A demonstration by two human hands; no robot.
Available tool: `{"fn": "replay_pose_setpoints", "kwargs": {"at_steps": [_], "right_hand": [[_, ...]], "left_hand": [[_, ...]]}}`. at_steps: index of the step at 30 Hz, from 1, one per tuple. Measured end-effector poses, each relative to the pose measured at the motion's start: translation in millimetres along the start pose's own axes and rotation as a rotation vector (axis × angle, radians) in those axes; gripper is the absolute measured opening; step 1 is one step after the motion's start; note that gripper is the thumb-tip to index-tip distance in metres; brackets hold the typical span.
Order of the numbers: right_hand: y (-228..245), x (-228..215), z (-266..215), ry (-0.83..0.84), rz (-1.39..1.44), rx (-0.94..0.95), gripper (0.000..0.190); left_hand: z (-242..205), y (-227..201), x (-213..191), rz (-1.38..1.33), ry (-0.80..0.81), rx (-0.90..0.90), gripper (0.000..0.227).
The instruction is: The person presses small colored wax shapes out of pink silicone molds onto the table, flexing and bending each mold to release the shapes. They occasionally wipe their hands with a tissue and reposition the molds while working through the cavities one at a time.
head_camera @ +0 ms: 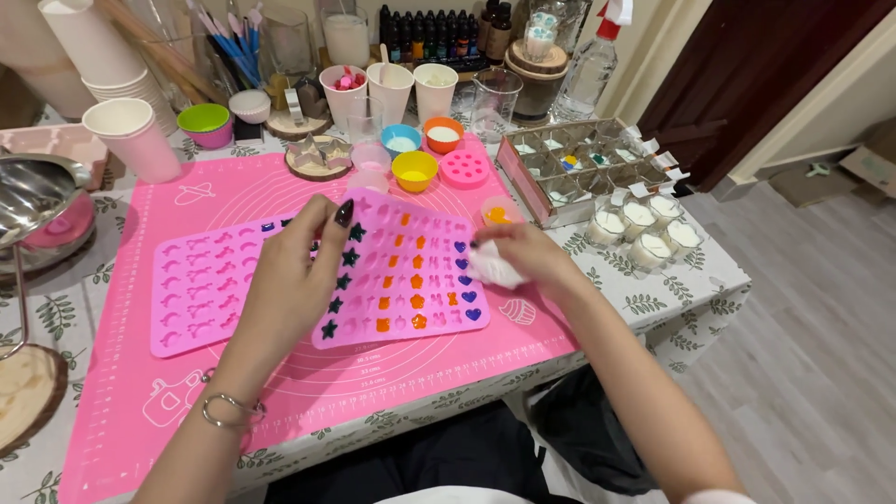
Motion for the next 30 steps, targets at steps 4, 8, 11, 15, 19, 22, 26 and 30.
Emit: {"fn": "replay_pose_setpoints", "kwargs": {"at_steps": [4, 8, 11, 15, 19, 22, 26, 30], "right_hand": [[-4.0, -2.0, 17.6, 0.075, 0.044, 0.117, 0.029], [19.6, -27.1, -9.8, 0.009, -0.053, 0.060, 0.027], [26.6, -58.9, -23.0, -0.110, 0.027, 0.069, 0.028], [8.6, -87.4, -4.5, -0.038, 0.263, 0.034, 0.022], [-6.9, -80.7, 1.6, 0.015, 0.256, 0.091, 0.021], [4.1, -68.7, -4.5, -0.062, 0.157, 0.124, 0.023], [18.0, -44.4, -23.1, -0.061, 0.006, 0.079, 0.024], [-4.6, -37.8, -19.6, -0.097, -0.301, -0.131, 0.021]], "left_hand": [[2.5, 12.2, 2.8, -0.052, -0.066, 0.033, 0.027], [-3.1, 19.0, 6.5, -0.047, -0.039, -0.087, 0.030], [-7.5, 22.0, 14.8, -0.075, -0.022, -0.159, 0.030], [-11.1, 32.0, 31.6, -0.358, 0.074, -0.280, 0.026], [-18.2, 40.9, 31.1, -0.180, 0.063, -0.293, 0.032], [-21.5, 23.0, 17.1, -0.045, 0.049, -0.263, 0.031], [-25.0, 17.3, 4.8, 0.139, 0.092, -0.201, 0.033], [-26.5, 20.8, -1.9, 0.118, 0.012, -0.244, 0.024]]}}
Point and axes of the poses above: each hand's wrist, its own z-axis towards the middle knuckle, its own x-axis out of the palm, y = z × x, the point moved 1 cm from there along z, towards the middle knuckle, and after that the axes turned 14 degrees about -y, right-handed, at the moved point
